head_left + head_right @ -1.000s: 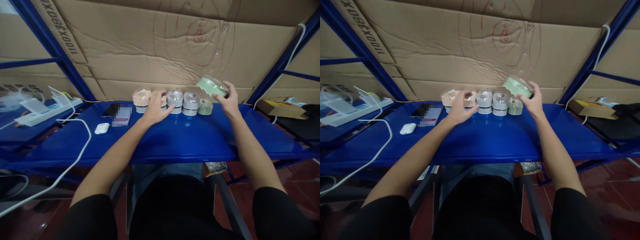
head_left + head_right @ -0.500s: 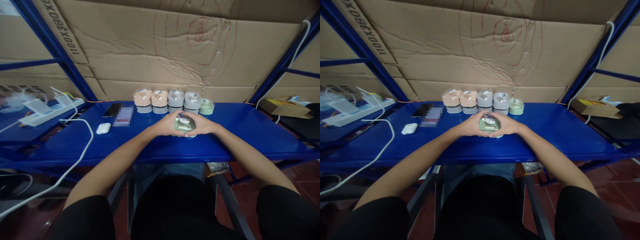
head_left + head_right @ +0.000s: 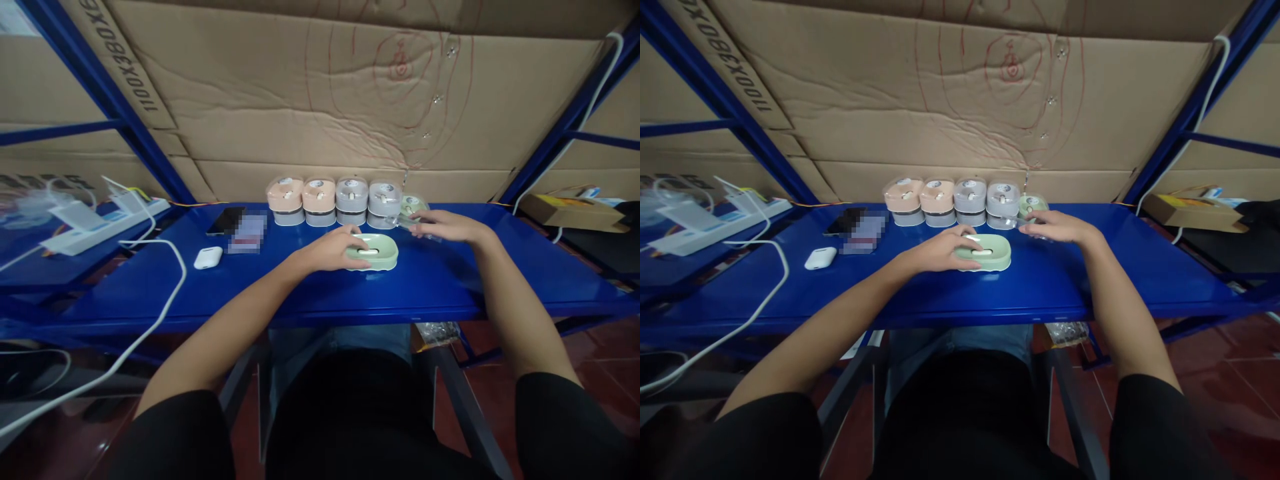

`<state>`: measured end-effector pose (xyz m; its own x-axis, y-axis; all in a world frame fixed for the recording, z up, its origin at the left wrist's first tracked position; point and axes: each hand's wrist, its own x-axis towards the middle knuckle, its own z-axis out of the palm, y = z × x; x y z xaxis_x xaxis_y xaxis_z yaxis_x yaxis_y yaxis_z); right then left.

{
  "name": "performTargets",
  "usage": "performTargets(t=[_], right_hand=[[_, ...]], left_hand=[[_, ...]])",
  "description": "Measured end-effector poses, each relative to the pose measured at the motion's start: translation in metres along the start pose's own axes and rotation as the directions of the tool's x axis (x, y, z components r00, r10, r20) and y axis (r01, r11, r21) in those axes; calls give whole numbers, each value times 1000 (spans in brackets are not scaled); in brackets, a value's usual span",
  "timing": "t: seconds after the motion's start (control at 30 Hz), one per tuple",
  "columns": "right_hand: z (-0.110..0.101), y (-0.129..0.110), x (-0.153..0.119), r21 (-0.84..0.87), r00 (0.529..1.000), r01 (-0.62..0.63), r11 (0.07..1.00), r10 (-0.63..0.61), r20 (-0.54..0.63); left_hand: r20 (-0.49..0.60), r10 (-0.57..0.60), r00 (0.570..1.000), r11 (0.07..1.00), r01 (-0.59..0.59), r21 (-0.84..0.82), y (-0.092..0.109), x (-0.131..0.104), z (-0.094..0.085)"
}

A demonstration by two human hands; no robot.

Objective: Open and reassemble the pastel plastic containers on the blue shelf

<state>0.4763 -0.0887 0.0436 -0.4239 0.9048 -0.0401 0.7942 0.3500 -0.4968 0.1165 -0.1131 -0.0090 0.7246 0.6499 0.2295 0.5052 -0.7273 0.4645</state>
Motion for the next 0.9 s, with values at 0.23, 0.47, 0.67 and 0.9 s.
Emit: performTargets(t=[0.23,0.47,0.67,0.9], right_hand=[[4,17,8,-87,997,-11,996,17,73],[15,18,11,-163,996,36,986,-21,89],[22,10,12,-193,994,6,981,16,109],[26,7,15,-212,998,24,977,-10,65]], left_hand=[[-105,-5,994,999,0,-50,2,1,-8],[-241,-209,948,961,244,127,-35,-16,-57],[17,-422,907,875,402,268,-63,-33,-74],[-74,-344,936,908,352,227,-51,-30,-69]])
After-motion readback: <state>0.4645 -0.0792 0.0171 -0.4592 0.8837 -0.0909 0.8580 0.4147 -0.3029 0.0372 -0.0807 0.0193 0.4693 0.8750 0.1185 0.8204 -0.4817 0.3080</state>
